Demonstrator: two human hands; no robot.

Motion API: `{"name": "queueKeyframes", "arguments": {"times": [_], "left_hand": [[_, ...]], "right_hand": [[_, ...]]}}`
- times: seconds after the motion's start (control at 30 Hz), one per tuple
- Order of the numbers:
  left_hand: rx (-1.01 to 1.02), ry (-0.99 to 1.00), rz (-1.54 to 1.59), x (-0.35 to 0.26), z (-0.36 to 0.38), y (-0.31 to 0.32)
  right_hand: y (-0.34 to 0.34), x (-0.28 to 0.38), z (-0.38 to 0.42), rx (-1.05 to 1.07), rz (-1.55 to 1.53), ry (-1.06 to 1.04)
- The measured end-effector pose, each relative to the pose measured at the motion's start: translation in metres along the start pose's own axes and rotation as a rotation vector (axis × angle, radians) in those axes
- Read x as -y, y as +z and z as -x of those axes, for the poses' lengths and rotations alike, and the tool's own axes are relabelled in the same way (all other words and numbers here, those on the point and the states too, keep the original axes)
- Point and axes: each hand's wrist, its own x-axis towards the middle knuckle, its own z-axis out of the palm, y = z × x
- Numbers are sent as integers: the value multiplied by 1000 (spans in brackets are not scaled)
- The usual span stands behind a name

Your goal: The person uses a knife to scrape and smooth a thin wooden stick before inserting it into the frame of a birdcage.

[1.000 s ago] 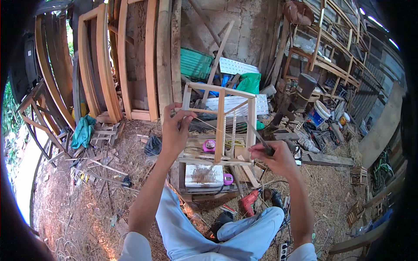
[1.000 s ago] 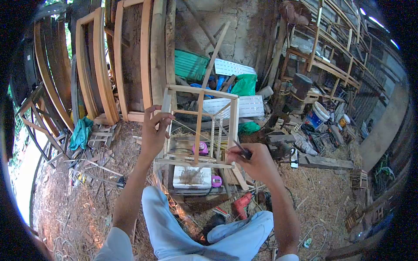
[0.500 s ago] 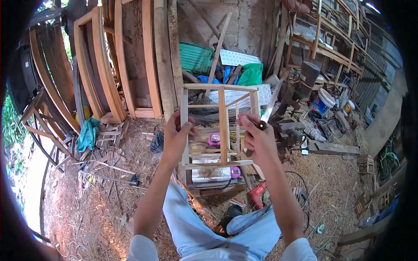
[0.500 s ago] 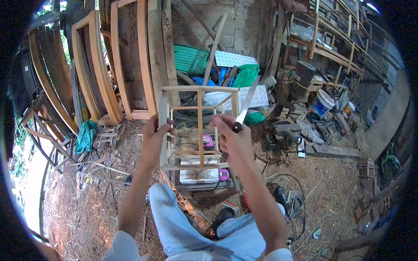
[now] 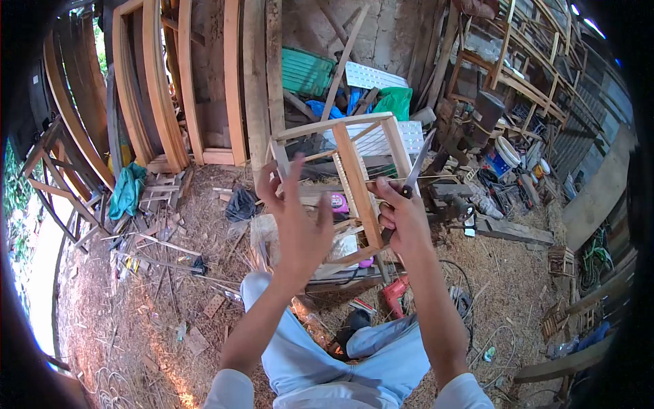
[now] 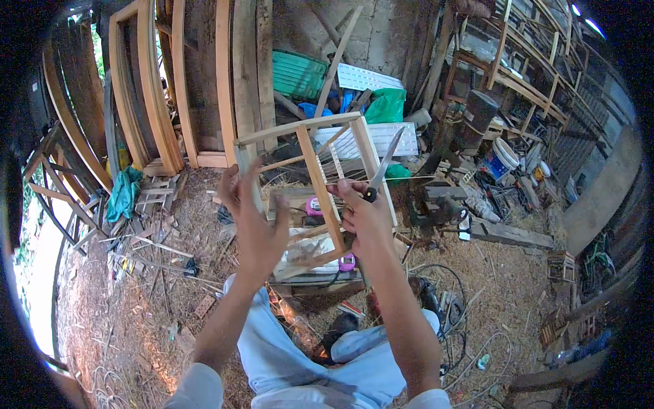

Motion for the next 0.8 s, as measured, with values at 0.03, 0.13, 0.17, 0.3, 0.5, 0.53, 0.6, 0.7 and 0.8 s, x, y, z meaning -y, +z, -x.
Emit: {"name": "queueKeyframes", "arguments": {"times": [0.03, 0.13, 0.17, 0.3, 0.5, 0.53, 0.6, 0.7, 0.8], "left_hand": [[7, 135, -216, -4, 3, -1], [2, 124, -152, -1, 10, 2], [3, 186, -171, -2, 11, 0], [78, 264, -238, -4, 12, -3], [194, 256, -428, -5, 17, 2], [206, 259, -436, -6, 17, 3], [221, 267, -445, -7, 15, 2], [252, 281, -422, -5, 12, 0], [262, 309, -379, -7, 12, 1]], "right_hand": [[-3, 1, -1, 28, 17, 2], [-6, 0, -2, 64, 63, 16], [-6, -1, -2, 73, 80, 20], [-5, -1, 2, 45, 129, -28], [-8, 1, 4, 16, 157, -6], [-9, 1, 5, 15, 157, -6], [-9, 1, 8, 41, 137, -16], [-9, 0, 9, 54, 145, -6], [-9, -5, 3, 45, 85, -11]]}}
